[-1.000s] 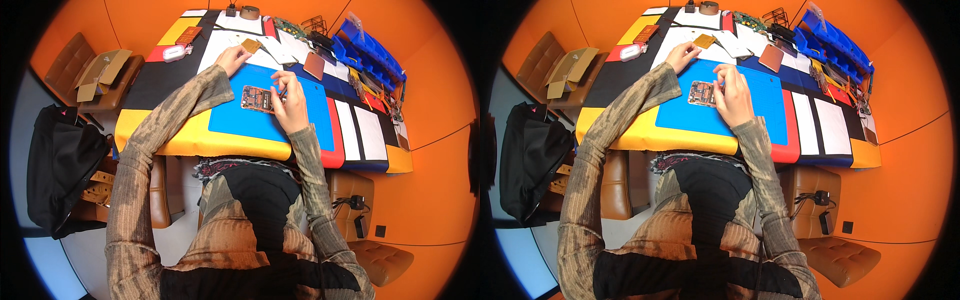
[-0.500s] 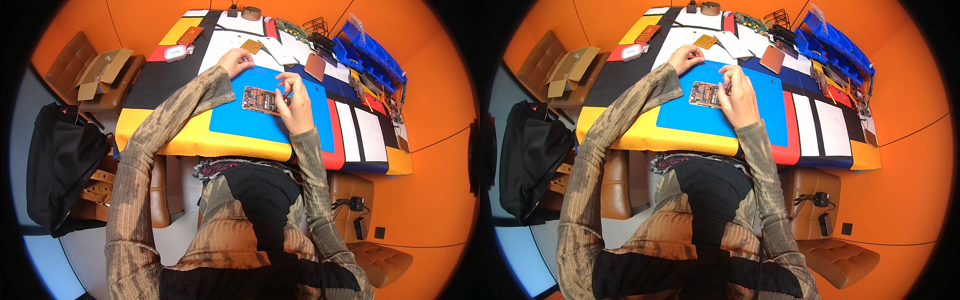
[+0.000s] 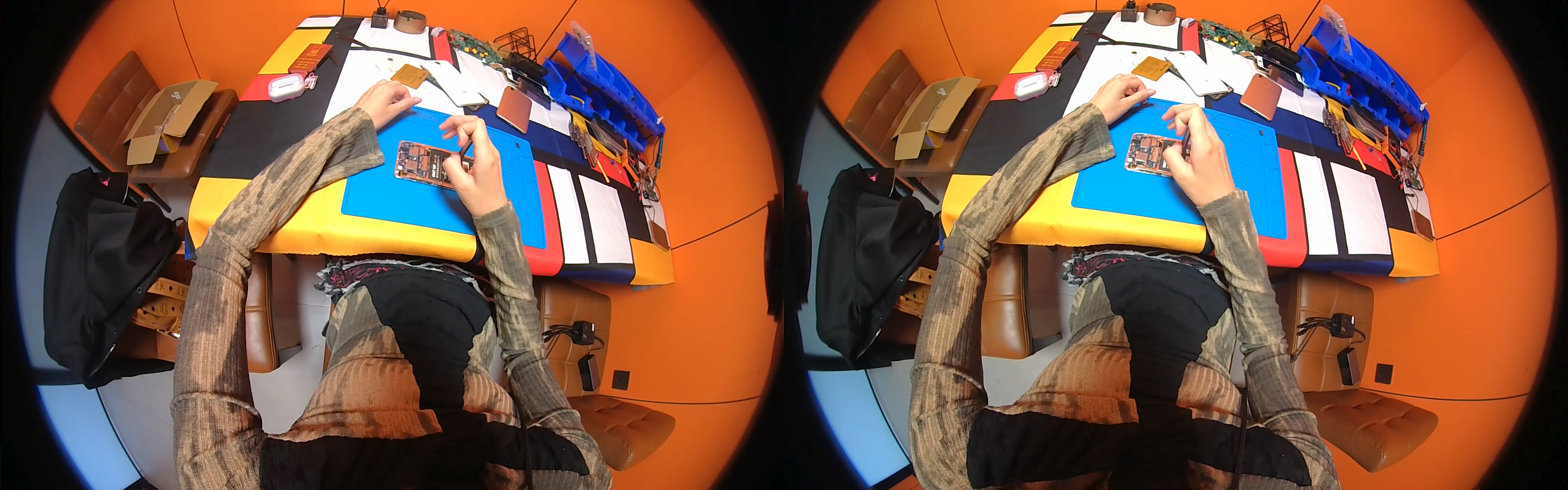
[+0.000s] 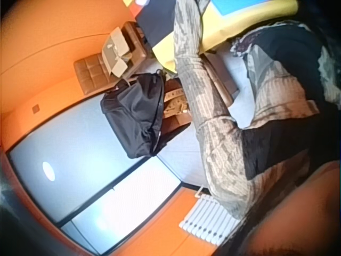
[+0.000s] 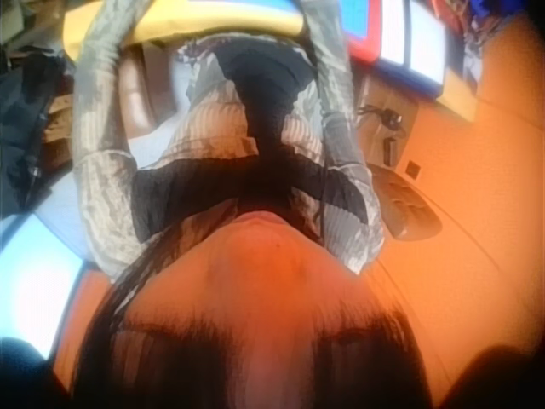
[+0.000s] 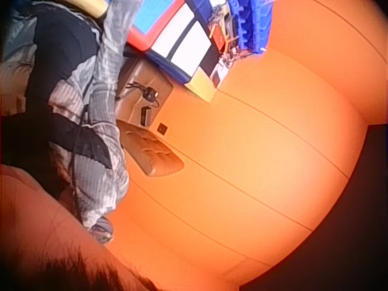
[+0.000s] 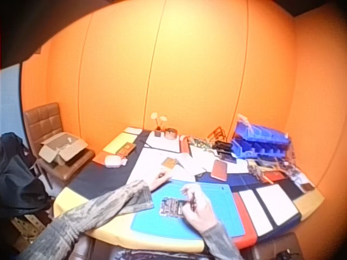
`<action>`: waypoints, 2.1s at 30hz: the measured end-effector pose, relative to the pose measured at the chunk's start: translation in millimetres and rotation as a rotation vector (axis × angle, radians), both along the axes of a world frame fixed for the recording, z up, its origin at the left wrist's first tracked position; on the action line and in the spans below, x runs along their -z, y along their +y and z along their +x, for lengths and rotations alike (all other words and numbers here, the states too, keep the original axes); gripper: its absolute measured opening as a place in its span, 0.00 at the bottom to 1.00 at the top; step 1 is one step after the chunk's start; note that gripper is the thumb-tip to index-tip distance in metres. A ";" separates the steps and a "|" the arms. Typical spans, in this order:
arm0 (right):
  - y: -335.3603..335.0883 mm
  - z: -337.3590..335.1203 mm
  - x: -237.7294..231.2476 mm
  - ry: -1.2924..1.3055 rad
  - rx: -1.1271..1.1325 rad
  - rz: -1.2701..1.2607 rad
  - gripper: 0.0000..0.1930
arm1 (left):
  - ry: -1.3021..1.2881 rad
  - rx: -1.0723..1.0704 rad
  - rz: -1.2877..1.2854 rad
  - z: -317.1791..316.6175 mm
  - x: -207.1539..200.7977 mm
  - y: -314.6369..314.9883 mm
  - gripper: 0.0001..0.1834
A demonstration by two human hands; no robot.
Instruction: The person uses a metal spudger to pry and disconnect components on a disassembled smartphone motherboard. They remove a small metal bracket and continue to separate internal parts on a blue anti-static mat.
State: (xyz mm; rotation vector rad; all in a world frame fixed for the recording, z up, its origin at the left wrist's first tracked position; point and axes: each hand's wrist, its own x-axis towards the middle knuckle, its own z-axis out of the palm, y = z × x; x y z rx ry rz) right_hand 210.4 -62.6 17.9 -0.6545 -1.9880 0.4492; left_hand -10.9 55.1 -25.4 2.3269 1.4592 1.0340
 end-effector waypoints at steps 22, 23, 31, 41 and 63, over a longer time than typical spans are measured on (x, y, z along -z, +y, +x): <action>2.7 2.7 11.3 0.116 0.068 -0.006 0.11 | 0.059 0.052 0.116 -3.7 6.7 4.8 0.13; 2.9 2.2 12.1 0.142 0.053 -0.004 0.11 | 0.064 0.047 0.113 -3.6 7.1 5.3 0.13; 2.5 3.1 12.7 0.127 0.050 0.011 0.10 | 0.057 0.030 0.076 -2.0 4.0 1.8 0.13; 2.1 5.3 11.6 0.201 -0.018 -0.143 0.12 | 0.083 0.069 0.102 -4.6 4.3 4.9 0.13; -2.3 6.8 7.3 0.095 0.246 -0.036 0.09 | 0.155 0.603 -0.416 52.8 -52.1 -77.4 0.11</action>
